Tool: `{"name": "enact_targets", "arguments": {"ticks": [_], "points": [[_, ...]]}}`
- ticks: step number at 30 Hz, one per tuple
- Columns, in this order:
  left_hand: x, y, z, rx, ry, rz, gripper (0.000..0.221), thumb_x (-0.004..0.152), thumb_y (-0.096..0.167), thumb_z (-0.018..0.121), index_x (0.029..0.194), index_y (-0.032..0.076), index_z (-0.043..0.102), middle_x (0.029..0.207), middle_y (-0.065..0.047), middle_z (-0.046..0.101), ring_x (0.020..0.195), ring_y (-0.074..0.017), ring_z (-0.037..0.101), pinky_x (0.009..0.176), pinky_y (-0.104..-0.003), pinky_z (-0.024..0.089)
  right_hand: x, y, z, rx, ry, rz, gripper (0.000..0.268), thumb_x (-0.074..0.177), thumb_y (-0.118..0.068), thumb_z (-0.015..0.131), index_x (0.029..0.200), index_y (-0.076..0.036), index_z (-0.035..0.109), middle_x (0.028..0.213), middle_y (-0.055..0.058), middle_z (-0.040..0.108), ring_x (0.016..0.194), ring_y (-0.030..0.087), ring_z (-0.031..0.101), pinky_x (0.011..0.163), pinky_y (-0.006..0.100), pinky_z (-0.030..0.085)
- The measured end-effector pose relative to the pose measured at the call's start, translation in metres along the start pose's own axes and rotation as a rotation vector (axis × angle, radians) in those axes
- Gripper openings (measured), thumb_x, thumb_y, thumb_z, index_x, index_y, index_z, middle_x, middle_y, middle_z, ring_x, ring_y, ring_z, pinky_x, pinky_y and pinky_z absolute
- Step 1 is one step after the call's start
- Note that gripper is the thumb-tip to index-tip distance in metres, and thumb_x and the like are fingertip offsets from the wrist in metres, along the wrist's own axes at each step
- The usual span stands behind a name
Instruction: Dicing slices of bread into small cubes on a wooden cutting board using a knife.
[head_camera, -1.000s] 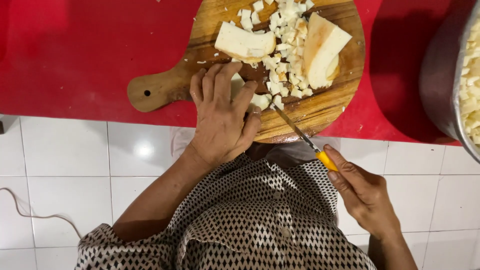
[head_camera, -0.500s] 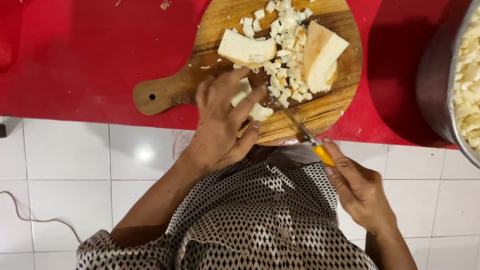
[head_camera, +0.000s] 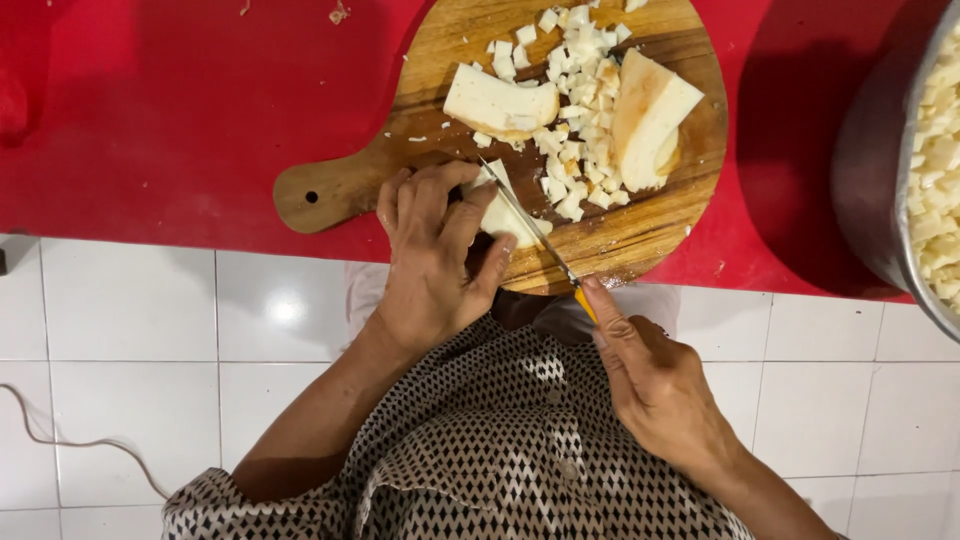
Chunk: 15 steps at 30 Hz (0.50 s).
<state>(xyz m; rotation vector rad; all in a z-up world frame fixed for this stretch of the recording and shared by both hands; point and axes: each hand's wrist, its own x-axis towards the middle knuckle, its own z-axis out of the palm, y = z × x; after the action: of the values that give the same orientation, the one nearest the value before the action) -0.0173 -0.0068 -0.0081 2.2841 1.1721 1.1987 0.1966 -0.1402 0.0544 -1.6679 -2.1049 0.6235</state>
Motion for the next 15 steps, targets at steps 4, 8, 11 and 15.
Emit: {"name": "enact_targets", "arguments": {"ticks": [4,8,11,15], "points": [[0.0,-0.002,-0.001,-0.008,0.007,0.014,0.033,0.1,0.028,0.066,0.118,0.001,0.064,0.125,-0.019,0.057,0.113,-0.0347,0.057,0.104,-0.057,0.034,-0.005,0.004,0.007,-0.02,-0.029,0.043,0.063,0.103,-0.003,0.055,0.159,-0.017,0.029,0.073,0.009,0.053,0.053,0.019,0.044,0.05,0.032,0.05],[0.001,-0.001,-0.002,-0.014,-0.002,0.021,0.033,0.1,0.027,0.067,0.118,0.0,0.065,0.127,-0.019,0.057,0.11,-0.0352,0.056,0.101,-0.054,0.035,-0.006,0.006,0.01,-0.028,-0.019,0.035,0.064,0.103,-0.002,0.055,0.159,-0.017,0.029,0.074,0.007,0.049,0.054,0.018,0.041,0.049,0.031,0.048],[0.001,-0.002,-0.005,-0.048,-0.003,0.004,0.035,0.099,0.03,0.068,0.119,0.001,0.065,0.128,-0.018,0.057,0.109,-0.0346,0.056,0.098,-0.052,0.034,-0.004,0.004,0.011,-0.05,-0.019,0.037,0.066,0.102,-0.001,0.055,0.16,-0.017,0.028,0.073,0.007,0.049,0.054,0.019,0.042,0.049,0.032,0.048],[0.008,-0.002,-0.01,-0.103,0.074,-0.017,0.029,0.103,0.025,0.06,0.117,0.001,0.068,0.121,-0.017,0.06,0.113,-0.0326,0.057,0.093,-0.05,0.037,-0.002,0.004,0.009,-0.061,-0.008,0.037,0.063,0.102,-0.003,0.056,0.159,-0.017,0.031,0.076,0.01,0.054,0.054,0.022,0.048,0.054,0.036,0.051]]}}
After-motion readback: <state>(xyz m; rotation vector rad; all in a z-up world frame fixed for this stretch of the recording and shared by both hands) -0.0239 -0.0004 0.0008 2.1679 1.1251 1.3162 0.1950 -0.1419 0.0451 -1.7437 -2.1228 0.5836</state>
